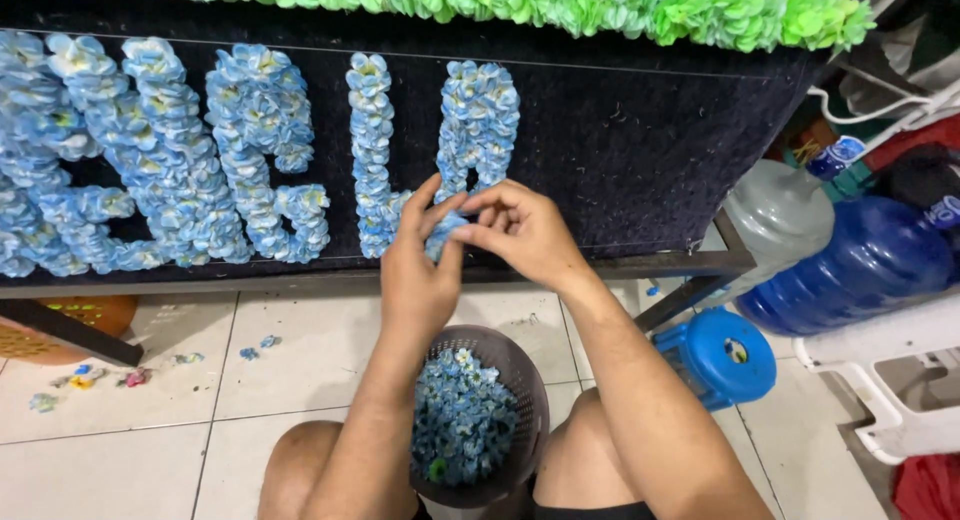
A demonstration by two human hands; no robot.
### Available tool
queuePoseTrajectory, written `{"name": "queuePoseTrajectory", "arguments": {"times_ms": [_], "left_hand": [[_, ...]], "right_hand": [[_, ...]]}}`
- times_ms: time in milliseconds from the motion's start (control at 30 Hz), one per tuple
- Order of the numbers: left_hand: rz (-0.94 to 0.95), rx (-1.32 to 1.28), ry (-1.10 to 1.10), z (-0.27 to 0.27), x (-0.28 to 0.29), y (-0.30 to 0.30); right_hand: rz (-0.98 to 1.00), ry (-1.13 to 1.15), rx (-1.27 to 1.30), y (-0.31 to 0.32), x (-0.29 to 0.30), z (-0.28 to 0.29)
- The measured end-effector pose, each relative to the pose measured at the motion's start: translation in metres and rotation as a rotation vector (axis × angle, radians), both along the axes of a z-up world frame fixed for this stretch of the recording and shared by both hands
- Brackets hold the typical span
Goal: Pinning small blue flowers onto a board to form letters for a floral arrangement
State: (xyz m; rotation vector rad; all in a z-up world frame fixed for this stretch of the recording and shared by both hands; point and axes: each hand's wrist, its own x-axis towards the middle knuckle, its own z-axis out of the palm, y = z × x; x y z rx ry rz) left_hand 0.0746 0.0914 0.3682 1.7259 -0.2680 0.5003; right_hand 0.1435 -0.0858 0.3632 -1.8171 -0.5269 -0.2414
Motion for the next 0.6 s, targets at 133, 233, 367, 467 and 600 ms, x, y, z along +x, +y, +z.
{"name": "queuePoseTrajectory", "arguments": {"times_ms": [133, 233, 367, 467, 600], "left_hand": [[-0.034, 0.146, -0.104, 0.004, -0.006, -0.013], [-0.04, 0.068, -0.116, -0.003, -0.001, -0.01], [-0.148, -0.28, -0.055, -0.021, 0.01, -0.006], [-0.191, -0.385, 0.012, -0.017, 0.01, 0.001], [-0.182, -0.469, 0.13, -0.001, 0.001, 0.008]], "right_hand": [[0.03, 0.068, 0.119, -0.011, 0.004, -0.018], [0.026, 0.102, 0.259, -0.017, 0.009, -0.02], [-0.053, 0.031, 0.244, -0.025, 0.015, -0.007], [-0.1, 0.007, 0.202, -0.02, 0.022, -0.002], [-0.209, 0.011, 0.166, -0.01, 0.04, -0.006]]}}
